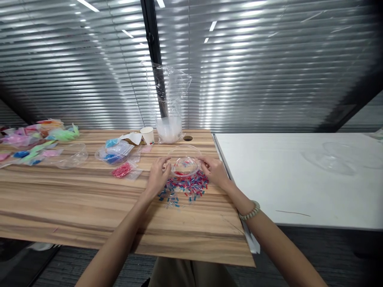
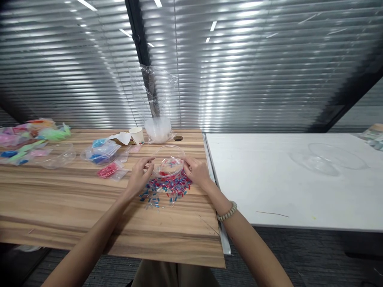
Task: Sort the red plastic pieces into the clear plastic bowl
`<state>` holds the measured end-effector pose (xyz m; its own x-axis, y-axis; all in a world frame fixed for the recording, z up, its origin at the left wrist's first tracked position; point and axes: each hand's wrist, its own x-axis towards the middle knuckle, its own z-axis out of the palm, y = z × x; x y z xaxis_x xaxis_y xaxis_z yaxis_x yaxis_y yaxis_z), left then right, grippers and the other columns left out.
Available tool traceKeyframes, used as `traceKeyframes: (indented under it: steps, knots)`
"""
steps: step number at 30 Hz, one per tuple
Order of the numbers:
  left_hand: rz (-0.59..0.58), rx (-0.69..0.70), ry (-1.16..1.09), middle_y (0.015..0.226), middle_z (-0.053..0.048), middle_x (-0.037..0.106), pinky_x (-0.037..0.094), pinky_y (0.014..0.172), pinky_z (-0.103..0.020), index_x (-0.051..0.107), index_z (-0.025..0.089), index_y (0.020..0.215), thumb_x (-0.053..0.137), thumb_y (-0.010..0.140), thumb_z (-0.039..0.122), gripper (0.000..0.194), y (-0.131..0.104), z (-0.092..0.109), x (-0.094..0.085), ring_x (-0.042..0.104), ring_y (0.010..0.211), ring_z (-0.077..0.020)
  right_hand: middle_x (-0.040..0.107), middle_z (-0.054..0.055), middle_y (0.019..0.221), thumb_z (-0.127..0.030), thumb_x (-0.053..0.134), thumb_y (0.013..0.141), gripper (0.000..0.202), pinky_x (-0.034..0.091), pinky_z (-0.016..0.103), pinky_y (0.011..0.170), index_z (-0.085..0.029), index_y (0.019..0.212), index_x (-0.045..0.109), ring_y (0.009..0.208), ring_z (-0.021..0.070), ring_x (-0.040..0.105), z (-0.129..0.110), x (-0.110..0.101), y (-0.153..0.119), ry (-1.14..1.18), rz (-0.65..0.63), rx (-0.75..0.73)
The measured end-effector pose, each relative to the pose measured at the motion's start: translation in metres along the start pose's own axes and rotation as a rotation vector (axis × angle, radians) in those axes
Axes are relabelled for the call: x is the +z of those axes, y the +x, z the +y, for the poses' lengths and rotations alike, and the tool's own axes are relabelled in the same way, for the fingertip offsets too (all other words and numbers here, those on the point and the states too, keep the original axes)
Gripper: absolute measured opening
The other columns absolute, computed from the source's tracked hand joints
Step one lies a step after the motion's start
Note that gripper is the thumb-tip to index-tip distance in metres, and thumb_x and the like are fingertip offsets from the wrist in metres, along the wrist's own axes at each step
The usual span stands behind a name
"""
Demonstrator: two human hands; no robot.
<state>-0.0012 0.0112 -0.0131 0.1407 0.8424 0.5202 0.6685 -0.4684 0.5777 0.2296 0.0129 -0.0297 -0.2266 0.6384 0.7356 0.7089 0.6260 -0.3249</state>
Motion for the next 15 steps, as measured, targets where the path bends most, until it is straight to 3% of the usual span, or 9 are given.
traceKeyframes:
  steps: [15]
  knots:
    - [-0.011, -0.006, -0.009, 0.099, -0.008, 0.058, 0.050, 0.074, -0.028, 0.058, 0.015, 0.105, 0.042, 0.085, 0.021, 0.027, -0.0005, 0.0020, -0.0001, 0.055, 0.091, -0.0172, 0.069, 0.007, 0.093, -0.013, 0.043, 0.082, 0.026, 0.050, 0.029, 0.070, -0.017, 0.097, 0.063, 0.081, 0.0192, 0.065, 0.0001, 0.0006, 0.0000, 0.026, -0.003, 0.003]
